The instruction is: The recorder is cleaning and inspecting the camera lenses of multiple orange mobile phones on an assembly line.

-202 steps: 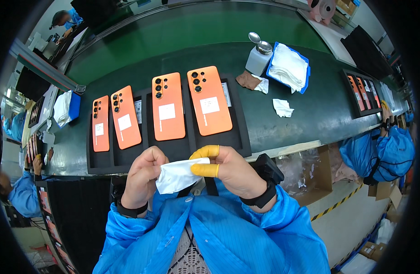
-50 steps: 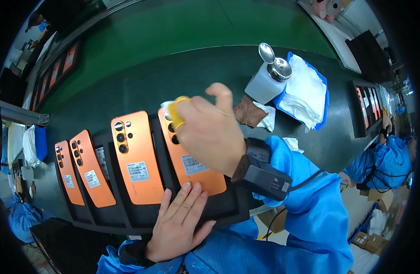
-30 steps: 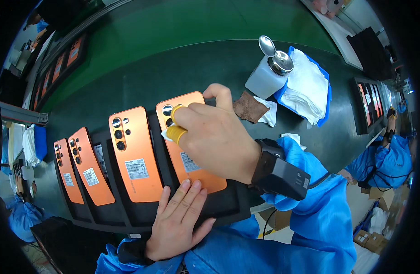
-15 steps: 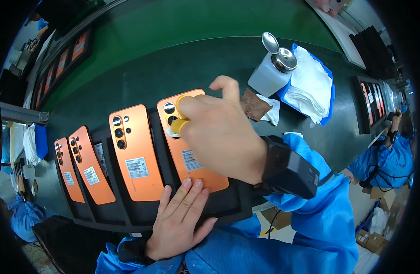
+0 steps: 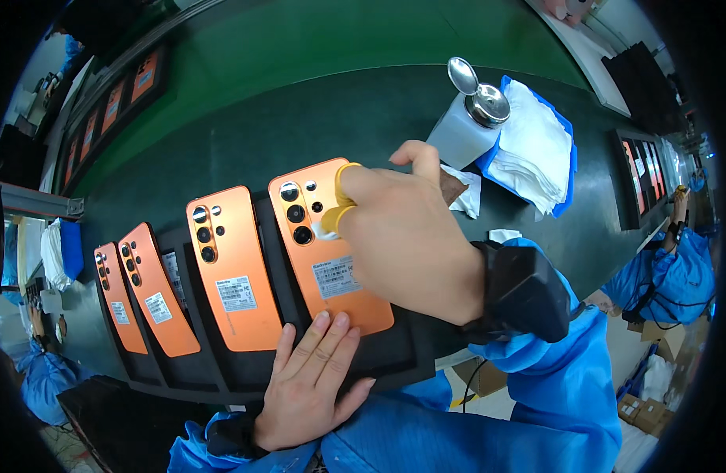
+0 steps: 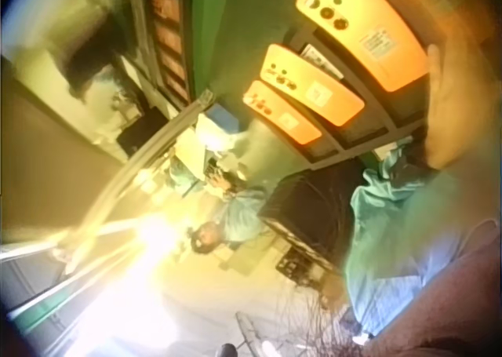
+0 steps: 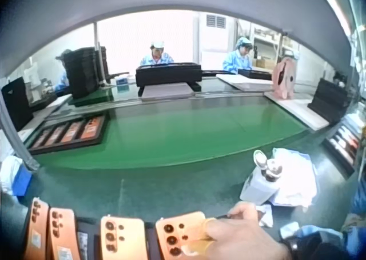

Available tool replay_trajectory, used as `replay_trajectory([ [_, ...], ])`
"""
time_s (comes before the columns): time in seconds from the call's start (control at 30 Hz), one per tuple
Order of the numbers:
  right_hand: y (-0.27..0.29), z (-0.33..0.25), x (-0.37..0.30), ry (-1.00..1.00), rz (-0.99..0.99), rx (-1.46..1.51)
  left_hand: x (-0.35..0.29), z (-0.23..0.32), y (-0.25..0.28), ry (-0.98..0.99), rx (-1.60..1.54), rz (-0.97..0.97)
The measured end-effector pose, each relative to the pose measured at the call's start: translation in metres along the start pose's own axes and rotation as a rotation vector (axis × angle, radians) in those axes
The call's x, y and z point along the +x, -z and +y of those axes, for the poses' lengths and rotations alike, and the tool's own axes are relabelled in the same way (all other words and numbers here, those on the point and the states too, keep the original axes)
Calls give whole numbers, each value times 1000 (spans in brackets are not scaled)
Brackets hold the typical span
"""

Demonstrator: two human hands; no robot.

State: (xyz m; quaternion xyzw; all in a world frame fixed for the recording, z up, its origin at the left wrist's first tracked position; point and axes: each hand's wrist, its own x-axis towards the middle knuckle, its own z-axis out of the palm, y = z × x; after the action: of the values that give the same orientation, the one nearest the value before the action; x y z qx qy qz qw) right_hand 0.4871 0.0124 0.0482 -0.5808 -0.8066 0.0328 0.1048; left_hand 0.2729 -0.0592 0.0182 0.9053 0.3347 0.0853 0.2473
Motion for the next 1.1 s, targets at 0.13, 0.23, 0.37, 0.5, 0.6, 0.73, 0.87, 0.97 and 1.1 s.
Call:
replay_trajectory([
  [0.13,-9,-3,2,128,160,64,1,2,1,-4,5,-11],
  [0.23,-21,-7,6,122,153,135,1,2,2,-7,1,-4],
  [0.37,-4,-4,3,49,91,66,0,2,1,8,1,1],
  [0.5,-1,1,3,41,84,70,1,3,1,16,-5,-12],
  [0.6,-13,-5,6,75,182,118,1,3,1,-4,1,-11],
  [0.73,-10,-9,5,43,104,109,0,3,2,6,2,-3],
  [0.87,-7,-4,-4,7,22,145,2,4,3,10,25,-5],
  [0.97,-12,-6,-5,-31,184,210,3,6,3,1,44,-4],
  [1.1,-18,-9,2,54,203,147,1,4,1,5,14,-3],
])
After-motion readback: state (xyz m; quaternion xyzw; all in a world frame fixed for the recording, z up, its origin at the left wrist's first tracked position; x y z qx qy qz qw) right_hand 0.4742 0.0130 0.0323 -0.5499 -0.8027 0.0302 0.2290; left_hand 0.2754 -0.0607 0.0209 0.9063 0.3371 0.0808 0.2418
